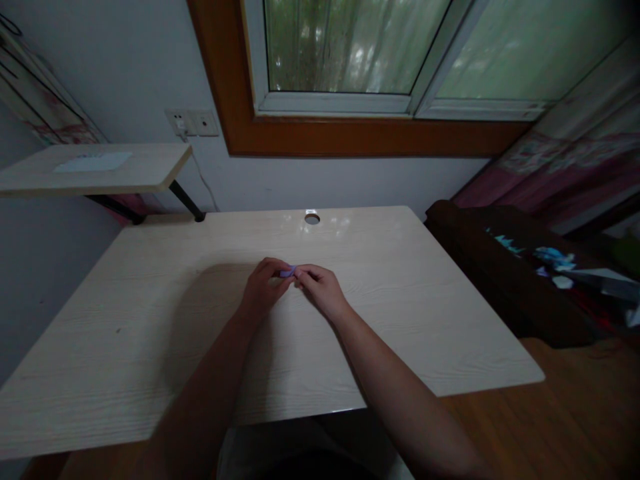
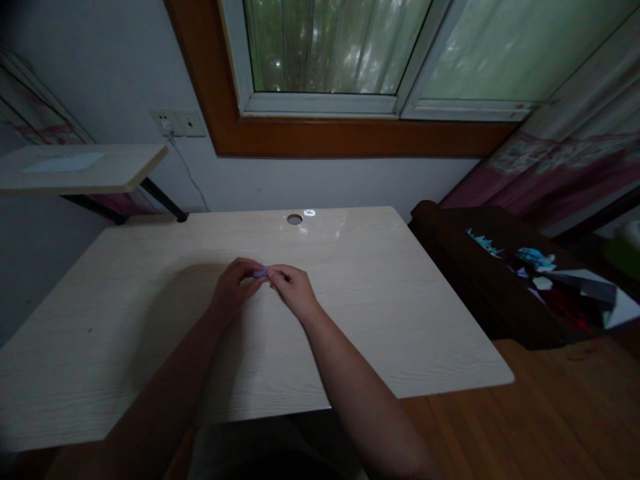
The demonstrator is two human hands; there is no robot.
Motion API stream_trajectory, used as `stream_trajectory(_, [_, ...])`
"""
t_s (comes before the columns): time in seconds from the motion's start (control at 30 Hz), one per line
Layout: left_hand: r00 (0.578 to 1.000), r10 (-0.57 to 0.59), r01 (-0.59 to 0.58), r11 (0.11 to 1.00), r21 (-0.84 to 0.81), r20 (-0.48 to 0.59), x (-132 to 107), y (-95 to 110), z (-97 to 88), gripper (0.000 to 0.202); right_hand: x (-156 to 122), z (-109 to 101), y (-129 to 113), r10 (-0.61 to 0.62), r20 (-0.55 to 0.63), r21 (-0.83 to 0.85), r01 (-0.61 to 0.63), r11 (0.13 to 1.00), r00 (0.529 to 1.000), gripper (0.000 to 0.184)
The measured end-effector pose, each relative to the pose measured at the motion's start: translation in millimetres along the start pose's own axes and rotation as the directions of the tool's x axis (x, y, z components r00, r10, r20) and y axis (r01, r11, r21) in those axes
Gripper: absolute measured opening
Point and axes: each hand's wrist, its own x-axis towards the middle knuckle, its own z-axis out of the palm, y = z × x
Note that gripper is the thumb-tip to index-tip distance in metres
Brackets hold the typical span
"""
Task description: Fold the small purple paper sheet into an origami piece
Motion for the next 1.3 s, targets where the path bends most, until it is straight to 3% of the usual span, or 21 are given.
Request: stream_trajectory(1.3, [1.000,0.029,-0.029,1.000,0.004,-0.003,-1.8,-5.8,1.0,0.015,-0.4,1.3,-1.0,0.018,-0.017,0.022,-0.018,1.000,1.000,0.031])
